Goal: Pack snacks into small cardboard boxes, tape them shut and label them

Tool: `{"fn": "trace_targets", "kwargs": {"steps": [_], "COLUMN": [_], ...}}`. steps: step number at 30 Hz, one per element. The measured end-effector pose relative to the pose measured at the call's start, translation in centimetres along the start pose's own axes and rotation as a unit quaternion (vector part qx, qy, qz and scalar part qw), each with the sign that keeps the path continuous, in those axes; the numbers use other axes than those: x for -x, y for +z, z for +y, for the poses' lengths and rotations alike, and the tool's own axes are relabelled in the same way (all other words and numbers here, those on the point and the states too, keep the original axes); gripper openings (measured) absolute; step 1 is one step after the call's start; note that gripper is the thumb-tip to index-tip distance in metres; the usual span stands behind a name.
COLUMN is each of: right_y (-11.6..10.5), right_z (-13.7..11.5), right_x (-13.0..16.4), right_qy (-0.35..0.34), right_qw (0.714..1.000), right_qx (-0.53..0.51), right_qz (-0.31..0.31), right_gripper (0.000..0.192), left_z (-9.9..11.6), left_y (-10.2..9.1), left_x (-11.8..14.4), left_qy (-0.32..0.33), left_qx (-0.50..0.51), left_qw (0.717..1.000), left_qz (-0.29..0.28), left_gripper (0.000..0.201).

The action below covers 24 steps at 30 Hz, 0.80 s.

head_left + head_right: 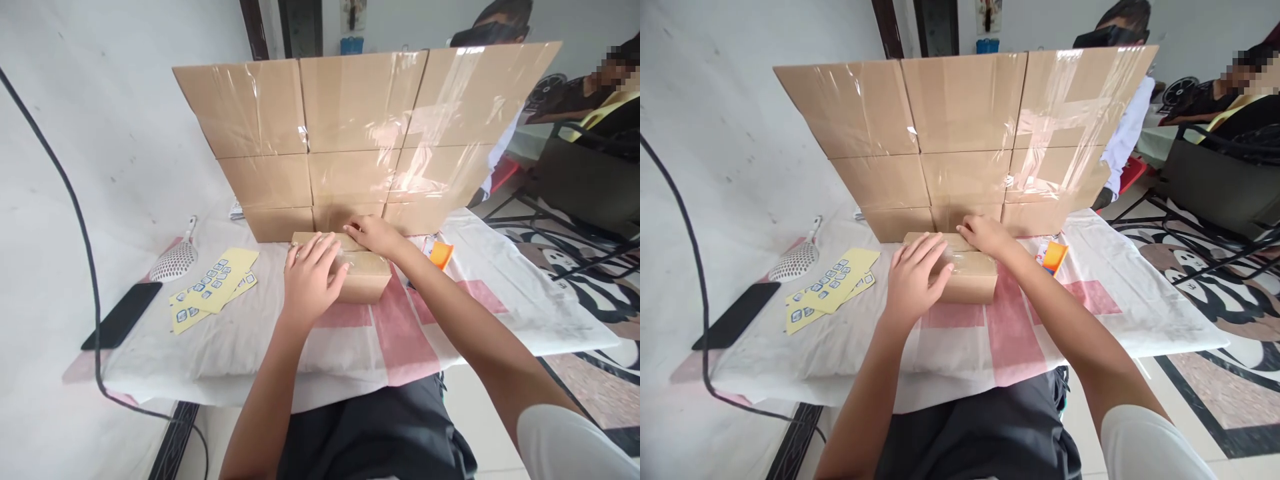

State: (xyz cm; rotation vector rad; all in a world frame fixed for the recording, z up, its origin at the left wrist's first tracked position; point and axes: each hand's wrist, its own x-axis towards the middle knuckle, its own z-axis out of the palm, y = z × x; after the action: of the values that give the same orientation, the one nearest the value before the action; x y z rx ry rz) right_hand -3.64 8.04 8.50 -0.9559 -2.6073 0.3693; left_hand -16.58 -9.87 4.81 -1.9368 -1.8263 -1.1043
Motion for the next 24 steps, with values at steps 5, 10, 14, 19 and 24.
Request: {"fn": "trace_targets", "kwargs": {"steps": [5, 10, 14, 19, 24], "right_y": [0.3, -0.4, -0.8, 2.0, 5.8], "right_z": [-0.8, 0.7, 2.0, 2.5, 0.9], "right_x": [-0.4, 0.1, 5.9, 16.6, 21.5], "right_qy": [-0.036, -0.037, -0.01, 0.049, 0.023], "right_qw": [0.994, 0.996, 0.938, 0.903, 0.937], "right_qx": [0.103, -0.06, -0.203, -0.193, -0.165], "right_qz": [-0.023, 0.056, 0.282, 0.381, 0.308], "right_gripper": [0.036, 0.021, 0.023, 0.013, 0.008], "left_z": [-0.1, -0.8, -7.0, -17.5, -20.2], "left_y": [0.0, -1.9, -5.9, -8.8, -8.2], "left_x": [-1.6, -1.1, 3.0, 8.2, 9.7], "left_qy": [0.014, 0.026, -0.093, -0.347, -0.372], "left_qx": [0.004, -0.015, -0.087, -0.258, -0.271], "left_qw": [0.993, 0.998, 0.983, 0.89, 0.842], "left_qz": [-0.12, -0.062, 0.129, -0.145, -0.283], "left_gripper": [0.034, 0.031, 0.035, 0.068, 0.07]}}
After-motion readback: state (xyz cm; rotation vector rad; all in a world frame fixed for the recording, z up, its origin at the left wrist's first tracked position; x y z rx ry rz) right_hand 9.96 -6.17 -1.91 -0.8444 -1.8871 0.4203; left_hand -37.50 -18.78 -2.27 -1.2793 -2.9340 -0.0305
